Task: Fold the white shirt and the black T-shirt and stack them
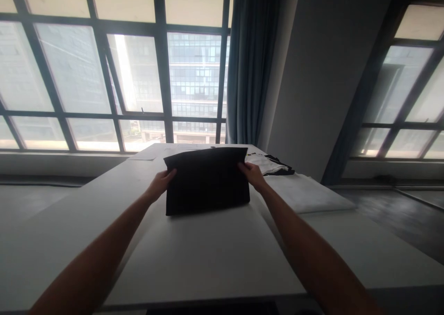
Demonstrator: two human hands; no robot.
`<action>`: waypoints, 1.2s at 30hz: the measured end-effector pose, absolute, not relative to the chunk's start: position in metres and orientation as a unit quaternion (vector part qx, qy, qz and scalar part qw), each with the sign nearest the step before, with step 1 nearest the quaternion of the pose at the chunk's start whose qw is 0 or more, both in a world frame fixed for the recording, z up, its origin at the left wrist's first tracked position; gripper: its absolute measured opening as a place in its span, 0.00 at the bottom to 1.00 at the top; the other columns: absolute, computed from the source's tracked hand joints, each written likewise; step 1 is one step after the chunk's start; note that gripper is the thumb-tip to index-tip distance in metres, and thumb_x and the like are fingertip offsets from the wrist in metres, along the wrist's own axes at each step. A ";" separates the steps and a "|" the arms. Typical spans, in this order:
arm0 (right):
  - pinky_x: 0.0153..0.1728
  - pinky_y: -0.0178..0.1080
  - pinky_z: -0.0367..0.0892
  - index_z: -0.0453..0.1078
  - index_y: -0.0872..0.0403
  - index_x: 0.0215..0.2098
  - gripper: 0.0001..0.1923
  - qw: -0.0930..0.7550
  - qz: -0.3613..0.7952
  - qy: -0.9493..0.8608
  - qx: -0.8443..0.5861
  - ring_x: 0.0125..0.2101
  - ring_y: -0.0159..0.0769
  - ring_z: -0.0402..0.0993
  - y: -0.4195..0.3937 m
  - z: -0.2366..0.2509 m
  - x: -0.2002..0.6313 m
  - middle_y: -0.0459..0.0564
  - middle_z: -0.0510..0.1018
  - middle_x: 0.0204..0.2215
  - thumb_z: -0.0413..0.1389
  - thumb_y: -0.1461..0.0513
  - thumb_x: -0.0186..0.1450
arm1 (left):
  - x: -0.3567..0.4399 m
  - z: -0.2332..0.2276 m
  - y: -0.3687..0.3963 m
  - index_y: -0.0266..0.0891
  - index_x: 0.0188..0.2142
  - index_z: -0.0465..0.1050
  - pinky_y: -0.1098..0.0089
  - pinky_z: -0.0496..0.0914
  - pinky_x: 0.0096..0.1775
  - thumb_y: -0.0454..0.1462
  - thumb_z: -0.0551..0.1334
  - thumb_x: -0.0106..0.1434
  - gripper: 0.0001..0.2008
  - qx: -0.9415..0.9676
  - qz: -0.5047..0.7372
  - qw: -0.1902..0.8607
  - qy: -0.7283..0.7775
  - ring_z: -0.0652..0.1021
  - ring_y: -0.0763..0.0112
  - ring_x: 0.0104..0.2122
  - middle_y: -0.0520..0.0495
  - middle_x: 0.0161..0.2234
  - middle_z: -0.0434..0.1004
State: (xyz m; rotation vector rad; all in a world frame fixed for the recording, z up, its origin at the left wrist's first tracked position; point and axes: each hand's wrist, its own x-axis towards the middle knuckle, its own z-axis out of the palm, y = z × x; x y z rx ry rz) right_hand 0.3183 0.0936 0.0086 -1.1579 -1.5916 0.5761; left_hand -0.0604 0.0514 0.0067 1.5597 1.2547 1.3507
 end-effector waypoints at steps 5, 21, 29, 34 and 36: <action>0.36 0.35 0.68 0.72 0.61 0.48 0.23 0.341 0.198 -0.644 -0.655 0.33 0.37 0.75 0.114 -0.036 0.306 0.52 0.78 0.32 0.61 0.54 0.62 | -0.072 -0.028 0.068 0.31 0.57 0.67 0.67 0.72 0.29 0.53 0.69 0.48 0.42 0.595 0.401 0.349 0.602 0.79 0.62 0.29 0.41 0.35 0.80; 0.47 0.37 0.66 0.75 0.53 0.40 0.08 0.314 0.029 -0.743 -0.591 0.43 0.39 0.75 0.093 -0.033 0.306 0.50 0.80 0.40 0.57 0.64 0.63 | -0.060 -0.045 0.075 0.38 0.55 0.75 0.61 0.72 0.50 0.36 0.60 0.58 0.24 0.734 0.364 0.046 0.572 0.79 0.59 0.45 0.43 0.51 0.78; 0.47 0.35 0.65 0.76 0.53 0.43 0.09 0.195 0.024 -0.750 -0.631 0.45 0.40 0.75 0.091 -0.037 0.298 0.51 0.80 0.43 0.57 0.63 0.65 | -0.061 -0.044 0.078 0.40 0.52 0.77 0.66 0.71 0.49 0.35 0.62 0.59 0.20 0.711 0.264 0.055 0.650 0.80 0.59 0.45 0.45 0.45 0.82; 0.50 0.36 0.63 0.76 0.54 0.46 0.11 0.177 0.011 -0.749 -0.639 0.47 0.40 0.73 0.082 -0.024 0.296 0.53 0.78 0.46 0.55 0.62 0.67 | -0.058 -0.027 0.068 0.35 0.54 0.75 0.66 0.69 0.53 0.35 0.60 0.61 0.22 0.700 0.226 0.028 0.677 0.77 0.58 0.50 0.41 0.50 0.79; 0.53 0.40 0.61 0.74 0.55 0.49 0.14 0.171 -0.026 -0.743 -0.647 0.51 0.44 0.71 0.074 -0.017 0.289 0.58 0.75 0.50 0.55 0.59 0.67 | -0.047 -0.021 0.057 0.34 0.57 0.73 0.63 0.67 0.55 0.36 0.59 0.62 0.23 0.707 0.233 -0.035 0.667 0.73 0.54 0.55 0.39 0.57 0.73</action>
